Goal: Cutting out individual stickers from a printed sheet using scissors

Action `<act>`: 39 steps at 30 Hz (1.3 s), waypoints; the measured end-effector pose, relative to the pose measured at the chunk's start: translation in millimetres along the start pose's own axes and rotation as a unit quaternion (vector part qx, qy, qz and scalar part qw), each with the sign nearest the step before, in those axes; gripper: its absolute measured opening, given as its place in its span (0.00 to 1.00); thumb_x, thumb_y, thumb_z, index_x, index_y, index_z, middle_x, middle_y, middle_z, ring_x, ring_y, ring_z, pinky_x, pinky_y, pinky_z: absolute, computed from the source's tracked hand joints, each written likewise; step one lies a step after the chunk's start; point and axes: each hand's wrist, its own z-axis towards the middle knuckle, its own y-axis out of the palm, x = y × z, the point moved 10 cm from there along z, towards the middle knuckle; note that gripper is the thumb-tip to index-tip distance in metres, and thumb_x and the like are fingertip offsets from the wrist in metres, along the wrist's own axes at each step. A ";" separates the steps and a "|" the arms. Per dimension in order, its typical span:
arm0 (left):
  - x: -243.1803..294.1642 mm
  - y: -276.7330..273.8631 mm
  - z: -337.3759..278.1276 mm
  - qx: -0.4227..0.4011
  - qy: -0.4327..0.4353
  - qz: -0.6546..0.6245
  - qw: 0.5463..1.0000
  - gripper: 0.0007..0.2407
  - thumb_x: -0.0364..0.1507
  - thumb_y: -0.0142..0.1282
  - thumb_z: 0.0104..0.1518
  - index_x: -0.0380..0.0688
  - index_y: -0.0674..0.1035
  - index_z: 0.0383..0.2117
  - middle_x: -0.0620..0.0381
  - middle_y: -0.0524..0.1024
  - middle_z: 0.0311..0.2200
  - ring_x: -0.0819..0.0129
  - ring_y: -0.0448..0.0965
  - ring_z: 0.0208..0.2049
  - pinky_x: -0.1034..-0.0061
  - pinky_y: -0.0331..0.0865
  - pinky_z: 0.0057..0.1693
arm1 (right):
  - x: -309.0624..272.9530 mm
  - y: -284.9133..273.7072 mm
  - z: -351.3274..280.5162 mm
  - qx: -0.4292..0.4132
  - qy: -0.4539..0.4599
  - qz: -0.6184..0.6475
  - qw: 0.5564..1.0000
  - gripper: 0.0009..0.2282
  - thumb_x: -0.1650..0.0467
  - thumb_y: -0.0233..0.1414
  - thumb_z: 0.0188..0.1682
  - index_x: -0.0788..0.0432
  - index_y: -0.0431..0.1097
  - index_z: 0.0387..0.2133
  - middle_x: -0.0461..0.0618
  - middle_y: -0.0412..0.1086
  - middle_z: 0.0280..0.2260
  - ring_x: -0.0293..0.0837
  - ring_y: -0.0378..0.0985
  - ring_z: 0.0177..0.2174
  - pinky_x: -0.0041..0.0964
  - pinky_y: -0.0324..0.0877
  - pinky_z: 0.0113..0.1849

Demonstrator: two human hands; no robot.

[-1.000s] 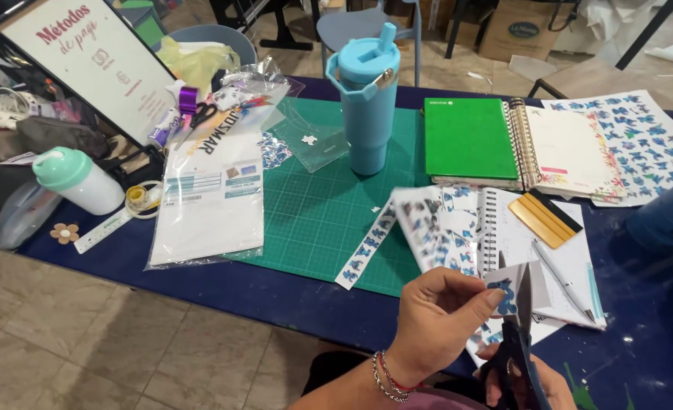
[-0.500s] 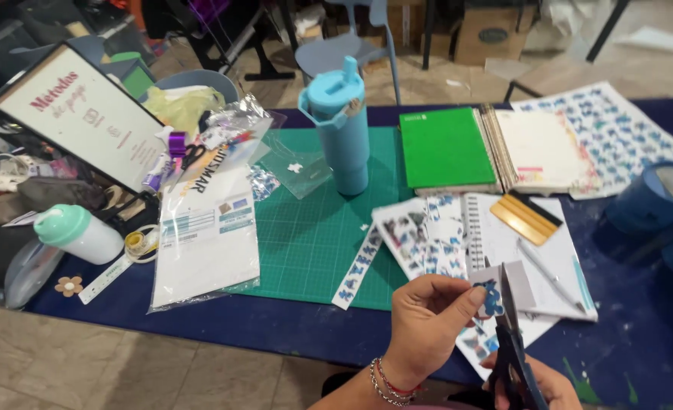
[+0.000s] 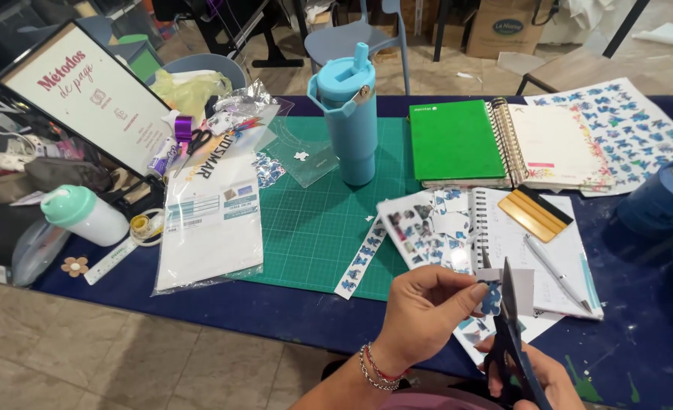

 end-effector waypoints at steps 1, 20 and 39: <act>-1.3 0.2 -0.1 -0.001 -0.004 -0.005 1.000 0.05 0.23 0.68 0.55 0.36 0.82 0.32 0.51 0.81 0.27 0.68 0.84 0.26 0.81 0.80 0.36 | 1.8 -1.4 -2.4 0.021 0.021 0.002 1.000 0.43 0.48 0.61 0.21 0.68 0.81 0.48 0.66 0.76 0.19 0.57 0.81 0.29 0.46 0.65 0.45; -26.8 14.4 -10.0 0.025 -0.069 -0.081 0.994 0.06 0.22 0.67 0.56 0.38 0.79 0.32 0.48 0.80 0.23 0.65 0.83 0.24 0.79 0.79 0.32 | 7.9 -9.0 -18.3 0.121 -0.006 0.076 0.990 0.42 0.54 0.64 0.18 0.77 0.80 0.44 0.72 0.68 0.13 0.63 0.78 0.25 0.44 0.62 0.37; -38.2 11.0 -11.1 0.030 -0.105 -0.085 0.990 0.06 0.22 0.69 0.54 0.37 0.81 0.29 0.50 0.80 0.24 0.70 0.82 0.24 0.73 0.83 0.31 | -27.9 12.1 -22.4 0.162 -0.117 0.059 0.978 0.42 0.46 0.60 0.29 0.78 0.78 0.41 0.64 0.64 0.13 0.53 0.70 0.19 0.46 0.71 0.42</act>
